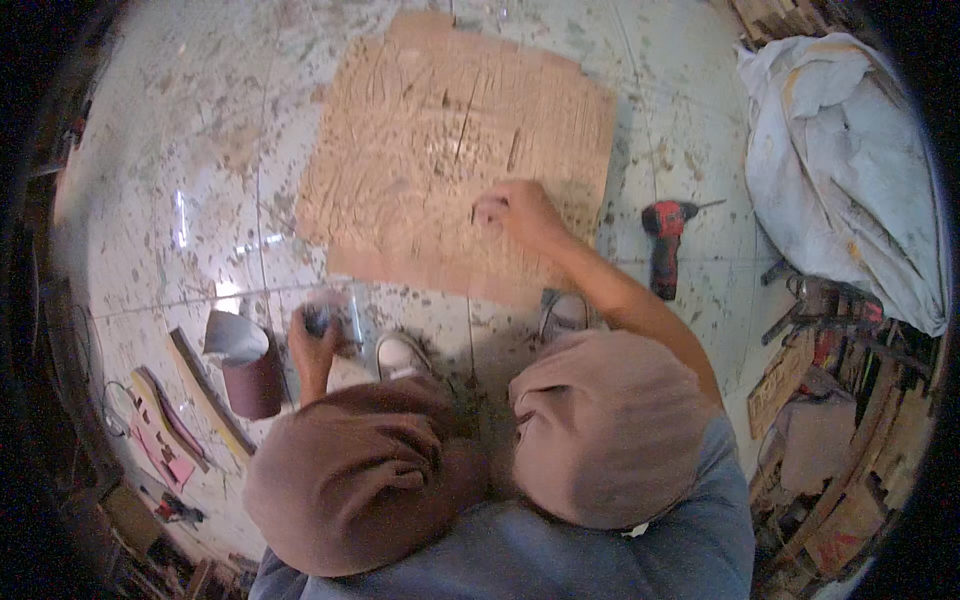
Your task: The person picks up a wooden board with intricate cutouts, places it over another board on the floor, and uses a power drill to drive several screws into it.
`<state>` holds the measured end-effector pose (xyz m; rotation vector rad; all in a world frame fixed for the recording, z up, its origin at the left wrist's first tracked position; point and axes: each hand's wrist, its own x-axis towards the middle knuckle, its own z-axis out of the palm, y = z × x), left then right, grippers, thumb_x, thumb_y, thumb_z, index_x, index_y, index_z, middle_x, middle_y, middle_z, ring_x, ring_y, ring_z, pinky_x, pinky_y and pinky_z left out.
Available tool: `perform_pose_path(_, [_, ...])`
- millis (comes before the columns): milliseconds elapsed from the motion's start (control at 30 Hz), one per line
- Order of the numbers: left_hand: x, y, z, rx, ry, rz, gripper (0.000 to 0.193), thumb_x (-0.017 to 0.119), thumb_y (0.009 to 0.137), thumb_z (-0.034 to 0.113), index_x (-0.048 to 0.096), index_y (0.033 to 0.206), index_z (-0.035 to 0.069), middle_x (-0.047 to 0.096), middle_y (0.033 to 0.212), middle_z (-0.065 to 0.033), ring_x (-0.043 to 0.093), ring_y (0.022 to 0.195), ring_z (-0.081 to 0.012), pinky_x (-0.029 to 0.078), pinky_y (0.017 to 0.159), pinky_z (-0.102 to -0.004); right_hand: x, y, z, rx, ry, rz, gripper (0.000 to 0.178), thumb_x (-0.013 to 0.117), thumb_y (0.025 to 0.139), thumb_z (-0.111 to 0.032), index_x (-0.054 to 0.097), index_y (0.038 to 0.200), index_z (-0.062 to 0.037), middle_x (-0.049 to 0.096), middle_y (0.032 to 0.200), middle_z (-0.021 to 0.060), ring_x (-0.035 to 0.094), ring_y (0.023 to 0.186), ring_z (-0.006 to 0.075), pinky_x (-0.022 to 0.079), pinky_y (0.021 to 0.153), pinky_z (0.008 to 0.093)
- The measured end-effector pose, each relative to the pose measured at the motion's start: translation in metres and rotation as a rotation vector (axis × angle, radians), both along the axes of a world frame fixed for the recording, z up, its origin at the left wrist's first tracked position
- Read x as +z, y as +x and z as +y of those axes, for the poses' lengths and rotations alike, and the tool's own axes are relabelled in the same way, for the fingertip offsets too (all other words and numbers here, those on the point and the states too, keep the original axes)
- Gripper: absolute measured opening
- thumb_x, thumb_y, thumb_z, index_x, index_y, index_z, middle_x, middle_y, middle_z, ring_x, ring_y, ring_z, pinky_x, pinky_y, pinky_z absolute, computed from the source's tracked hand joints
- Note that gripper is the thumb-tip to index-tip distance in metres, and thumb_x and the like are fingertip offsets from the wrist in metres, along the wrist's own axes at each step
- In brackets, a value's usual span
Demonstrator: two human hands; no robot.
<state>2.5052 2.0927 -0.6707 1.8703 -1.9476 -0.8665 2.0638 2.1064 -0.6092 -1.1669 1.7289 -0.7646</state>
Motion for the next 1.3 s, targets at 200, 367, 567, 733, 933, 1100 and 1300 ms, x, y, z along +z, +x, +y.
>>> perform_pose_path(200, [0.027,-0.035,0.019,-0.047,-0.471,-0.202,0.055,0.082,0.077,0.017,0.059,0.125,0.002,0.057,0.119,-0.0217,0.054,0.112,-0.0405,0.043,0.098,-0.0484,0.005,-0.026,0.010,-0.125,0.138,-0.102,0.019,0.064,0.099,-0.016,0.068,0.097,0.0023,0.072,0.089,0.0073,0.072,0.076,0.0172,0.059,0.067,0.0300])
perform_pose_path(367, [0.051,-0.095,0.051,-0.763,0.101,0.265,0.038,0.079,0.079,0.010,0.066,0.114,0.007,0.065,0.104,-0.0159,0.062,0.100,-0.0361,0.050,0.089,-0.0442,0.018,-0.046,0.044,-0.215,0.100,-0.207,0.021,0.063,0.100,-0.019,0.066,0.101,0.0020,0.072,0.090,0.0094,0.072,0.078,0.0176,0.060,0.069,0.0306])
perform_pose_path(567, [-0.003,-0.130,0.062,-1.463,-0.118,0.071,0.034,0.075,0.082,0.021,0.067,0.111,0.007,0.067,0.102,-0.0151,0.067,0.094,-0.0337,0.055,0.081,-0.0446,0.023,-0.047,0.058,-0.158,0.034,-0.131,0.022,0.065,0.099,-0.019,0.067,0.102,0.0028,0.072,0.088,0.0099,0.072,0.079,0.0169,0.060,0.071,0.0304])
perform_pose_path(733, [-0.032,-0.140,0.081,-1.644,-0.090,-0.069,0.029,0.072,0.085,0.023,0.068,0.109,0.007,0.068,0.101,-0.0144,0.068,0.093,-0.0329,0.056,0.079,-0.0436,0.027,-0.054,0.067,-0.122,0.081,-0.129,0.023,0.068,0.098,-0.020,0.067,0.106,0.0016,0.070,0.093,0.0074,0.069,0.084,0.0139,0.057,0.074,0.0288])
perform_pose_path(933, [-0.034,-0.137,0.080,-1.571,0.023,-0.076,0.025,0.069,0.090,0.026,0.068,0.106,0.006,0.069,0.101,-0.0134,0.069,0.091,-0.0318,0.057,0.076,-0.0424,0.019,-0.045,0.080,-0.196,-0.010,-0.040,0.023,0.070,0.094,-0.017,0.070,0.105,0.0034,0.073,0.088,0.0080,0.070,0.078,0.0148,0.056,0.072,0.0295])
perform_pose_path(1100, [0.056,-0.175,0.019,-1.108,-0.034,0.175,0.022,0.068,0.087,0.015,0.066,0.108,0.008,0.068,0.105,-0.0121,0.070,0.086,-0.0309,0.057,0.073,-0.0426,0.034,-0.036,0.063,-0.022,0.008,0.099,0.028,0.068,0.089,-0.007,0.064,0.115,0.0039,0.070,0.092,0.0100,0.068,0.085,0.0156,0.055,0.075,0.0310])
perform_pose_path(1300, [0.094,-0.235,-0.020,-1.029,-0.462,0.336,0.044,0.070,0.079,0.006,0.067,0.123,0.009,0.066,0.105,-0.0095,0.063,0.094,-0.0272,0.055,0.079,-0.0372,0.063,-0.001,0.039,0.097,0.175,-0.167,0.031,0.066,0.082,0.002,0.053,0.111,0.0026,0.069,0.090,0.0128,0.068,0.086,0.0182,0.054,0.073,0.0322])
